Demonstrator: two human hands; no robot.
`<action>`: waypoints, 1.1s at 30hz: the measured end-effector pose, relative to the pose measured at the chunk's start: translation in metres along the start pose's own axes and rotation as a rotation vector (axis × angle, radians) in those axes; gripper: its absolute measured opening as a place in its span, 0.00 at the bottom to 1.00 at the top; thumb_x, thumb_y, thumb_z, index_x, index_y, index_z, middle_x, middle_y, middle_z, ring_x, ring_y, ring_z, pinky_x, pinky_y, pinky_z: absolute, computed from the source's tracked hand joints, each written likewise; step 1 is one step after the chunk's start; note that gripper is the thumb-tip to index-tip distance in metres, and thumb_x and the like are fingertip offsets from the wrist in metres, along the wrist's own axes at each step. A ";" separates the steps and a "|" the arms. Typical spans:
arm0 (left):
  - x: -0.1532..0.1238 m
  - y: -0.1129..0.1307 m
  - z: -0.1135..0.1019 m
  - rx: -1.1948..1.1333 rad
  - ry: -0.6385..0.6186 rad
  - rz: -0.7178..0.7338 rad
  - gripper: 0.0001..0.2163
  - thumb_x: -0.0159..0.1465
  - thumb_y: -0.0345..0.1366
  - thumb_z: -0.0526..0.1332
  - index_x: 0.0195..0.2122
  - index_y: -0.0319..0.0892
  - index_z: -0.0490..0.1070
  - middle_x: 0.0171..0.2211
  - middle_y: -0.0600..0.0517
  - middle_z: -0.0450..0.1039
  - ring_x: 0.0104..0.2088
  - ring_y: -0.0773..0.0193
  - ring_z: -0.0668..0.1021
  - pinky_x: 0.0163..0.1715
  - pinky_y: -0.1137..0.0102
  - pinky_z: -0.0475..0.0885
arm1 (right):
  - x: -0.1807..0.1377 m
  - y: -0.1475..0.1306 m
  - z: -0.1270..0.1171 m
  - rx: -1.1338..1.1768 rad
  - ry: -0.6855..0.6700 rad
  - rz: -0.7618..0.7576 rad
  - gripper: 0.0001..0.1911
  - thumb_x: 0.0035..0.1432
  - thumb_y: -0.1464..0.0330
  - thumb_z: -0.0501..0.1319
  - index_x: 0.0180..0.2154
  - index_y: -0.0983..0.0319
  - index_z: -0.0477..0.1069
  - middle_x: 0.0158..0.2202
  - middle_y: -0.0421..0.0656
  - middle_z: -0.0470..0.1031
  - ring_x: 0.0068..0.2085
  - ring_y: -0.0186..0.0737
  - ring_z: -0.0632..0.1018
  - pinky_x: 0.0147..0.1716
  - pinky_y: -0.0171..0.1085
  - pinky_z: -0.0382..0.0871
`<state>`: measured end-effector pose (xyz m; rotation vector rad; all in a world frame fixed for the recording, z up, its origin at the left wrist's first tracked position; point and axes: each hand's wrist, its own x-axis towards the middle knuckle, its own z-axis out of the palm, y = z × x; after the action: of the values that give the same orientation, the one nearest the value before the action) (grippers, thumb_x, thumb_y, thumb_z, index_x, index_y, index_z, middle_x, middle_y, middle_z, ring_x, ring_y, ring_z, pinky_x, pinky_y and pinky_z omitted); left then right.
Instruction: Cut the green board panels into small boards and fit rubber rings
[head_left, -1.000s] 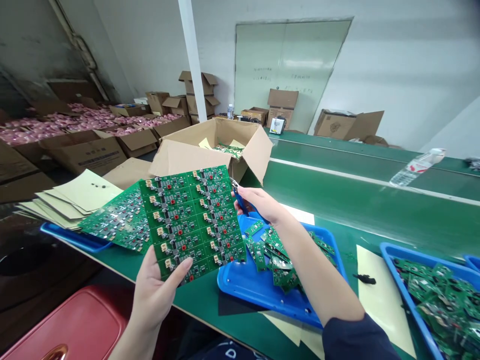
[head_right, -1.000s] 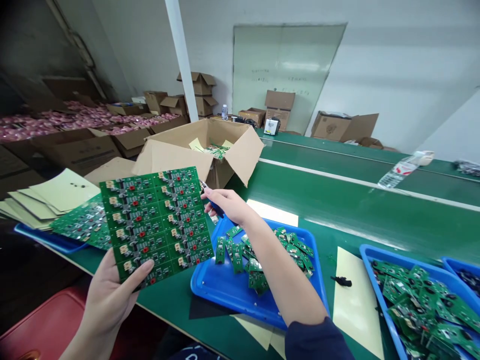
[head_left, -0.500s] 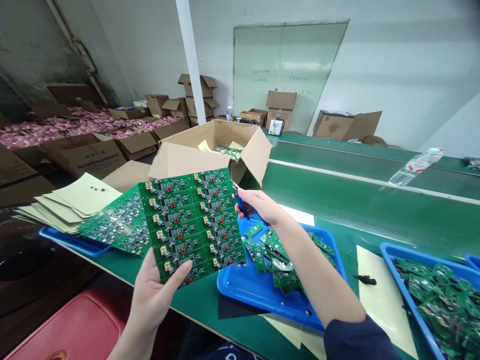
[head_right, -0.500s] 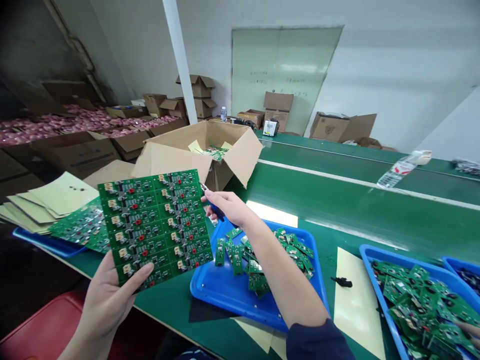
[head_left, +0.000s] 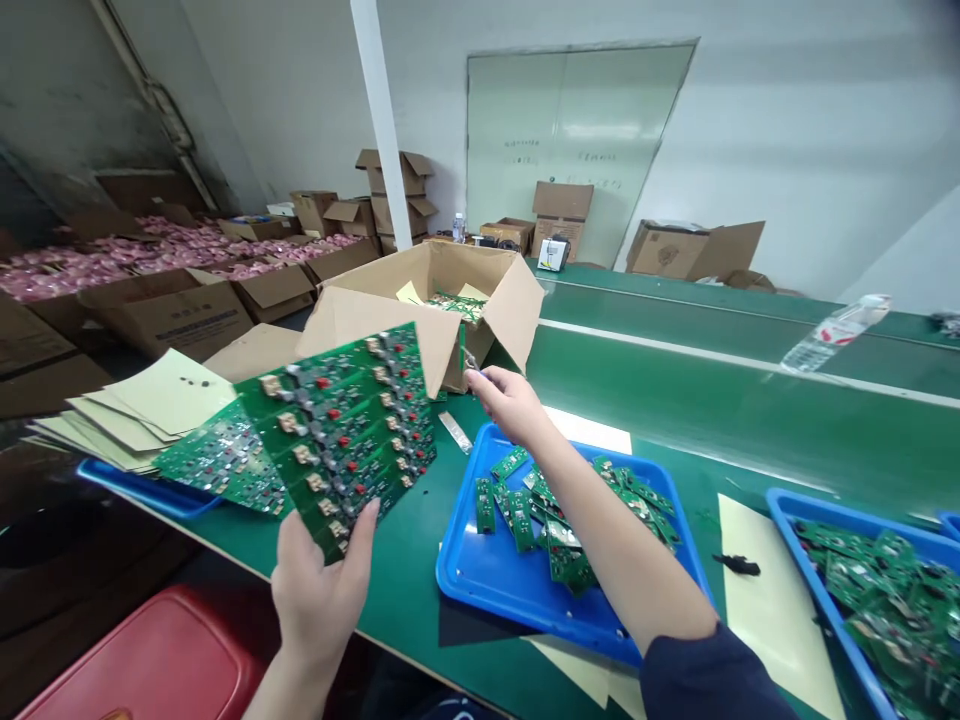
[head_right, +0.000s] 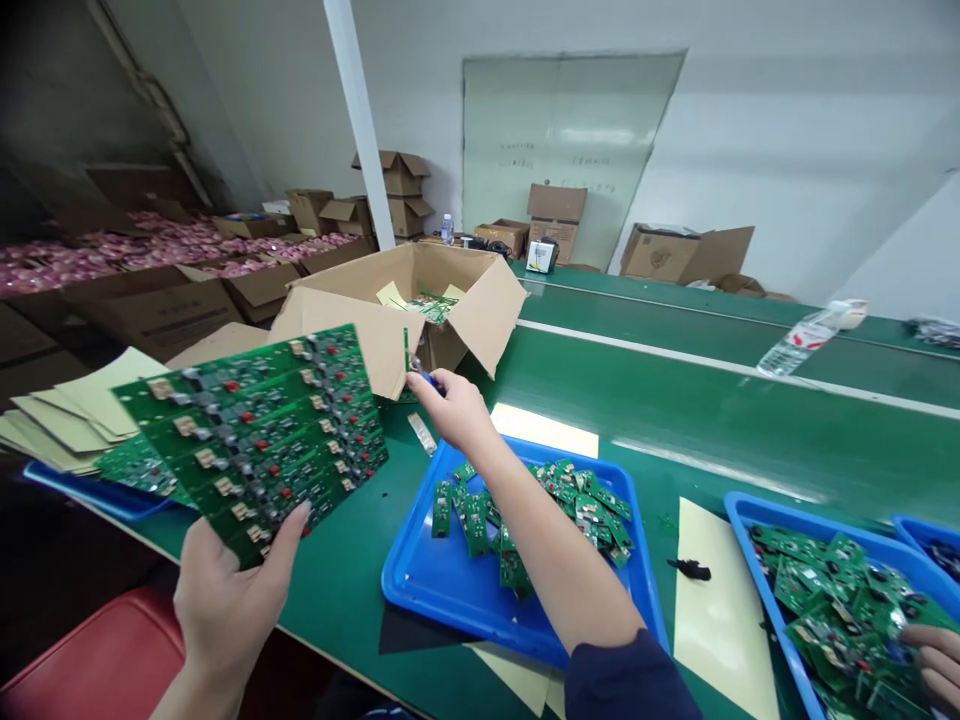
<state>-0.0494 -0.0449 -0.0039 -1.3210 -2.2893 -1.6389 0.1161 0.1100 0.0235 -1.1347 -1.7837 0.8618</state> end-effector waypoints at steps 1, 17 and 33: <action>0.003 0.000 -0.001 0.007 0.018 -0.018 0.15 0.53 0.46 0.63 0.34 0.41 0.65 0.34 0.46 0.73 0.38 0.49 0.77 0.39 0.59 0.72 | 0.004 0.000 -0.002 -0.014 0.041 -0.012 0.24 0.55 0.47 0.49 0.23 0.60 0.61 0.18 0.36 0.61 0.22 0.33 0.64 0.22 0.32 0.54; 0.009 -0.019 -0.001 -0.562 -0.353 -0.339 0.31 0.48 0.47 0.68 0.51 0.41 0.64 0.49 0.44 0.71 0.54 0.48 0.70 0.50 0.59 0.68 | 0.113 -0.021 -0.021 -0.564 0.103 0.157 0.28 0.57 0.50 0.49 0.44 0.67 0.68 0.43 0.57 0.74 0.43 0.52 0.75 0.39 0.44 0.65; -0.003 0.002 0.041 -0.713 -1.269 -0.415 0.27 0.51 0.43 0.66 0.53 0.47 0.67 0.48 0.43 0.74 0.48 0.47 0.75 0.43 0.59 0.74 | -0.204 0.134 -0.154 -1.087 0.326 1.046 0.33 0.57 0.50 0.47 0.48 0.71 0.70 0.43 0.64 0.72 0.46 0.64 0.74 0.41 0.53 0.66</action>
<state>-0.0286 -0.0135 -0.0217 -2.8633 -2.7147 -2.2721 0.3526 -0.0143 -0.0847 -2.8395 -1.2509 0.0854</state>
